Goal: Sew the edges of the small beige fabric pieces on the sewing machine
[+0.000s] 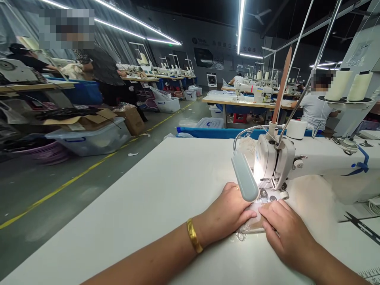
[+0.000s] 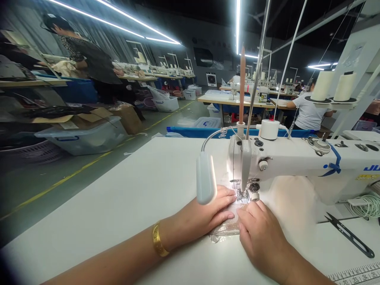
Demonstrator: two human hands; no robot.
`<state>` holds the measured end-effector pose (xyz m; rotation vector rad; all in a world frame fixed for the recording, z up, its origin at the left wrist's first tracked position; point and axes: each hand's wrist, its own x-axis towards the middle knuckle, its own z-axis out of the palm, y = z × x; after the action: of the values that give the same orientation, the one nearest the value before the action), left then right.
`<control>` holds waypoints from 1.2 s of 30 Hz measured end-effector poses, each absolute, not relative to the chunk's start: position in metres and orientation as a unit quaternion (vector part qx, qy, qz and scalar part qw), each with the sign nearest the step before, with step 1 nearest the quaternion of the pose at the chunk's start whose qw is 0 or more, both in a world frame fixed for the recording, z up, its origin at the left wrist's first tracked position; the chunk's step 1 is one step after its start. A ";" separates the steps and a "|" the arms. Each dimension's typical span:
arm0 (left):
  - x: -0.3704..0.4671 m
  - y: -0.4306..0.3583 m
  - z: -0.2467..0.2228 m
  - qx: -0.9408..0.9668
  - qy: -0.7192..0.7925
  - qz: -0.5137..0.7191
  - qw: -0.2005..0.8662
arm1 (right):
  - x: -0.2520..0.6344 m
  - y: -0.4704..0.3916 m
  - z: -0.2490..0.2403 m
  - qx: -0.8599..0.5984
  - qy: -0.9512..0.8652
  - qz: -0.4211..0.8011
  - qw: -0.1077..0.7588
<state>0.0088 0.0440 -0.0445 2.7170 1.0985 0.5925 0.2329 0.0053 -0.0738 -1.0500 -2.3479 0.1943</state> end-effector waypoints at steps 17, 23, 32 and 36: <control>0.006 0.037 -0.041 0.923 0.317 0.200 0.093 | 0.233 0.008 -0.075 -0.403 -0.874 0.073 0.260; 0.007 0.038 -0.044 0.927 0.296 0.221 0.067 | 0.233 0.011 -0.077 -0.415 -0.872 0.055 0.252; 0.007 0.042 -0.050 0.922 0.294 0.247 0.039 | 0.237 0.013 -0.075 -0.423 -0.867 0.056 0.257; 0.007 0.040 -0.050 0.926 0.281 0.248 0.040 | 0.239 0.011 -0.074 -0.404 -0.868 0.071 0.279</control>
<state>0.0070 0.0399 -0.0500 2.8386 0.8614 0.7593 0.2389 0.0110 -0.0744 -1.0847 -2.3284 0.1900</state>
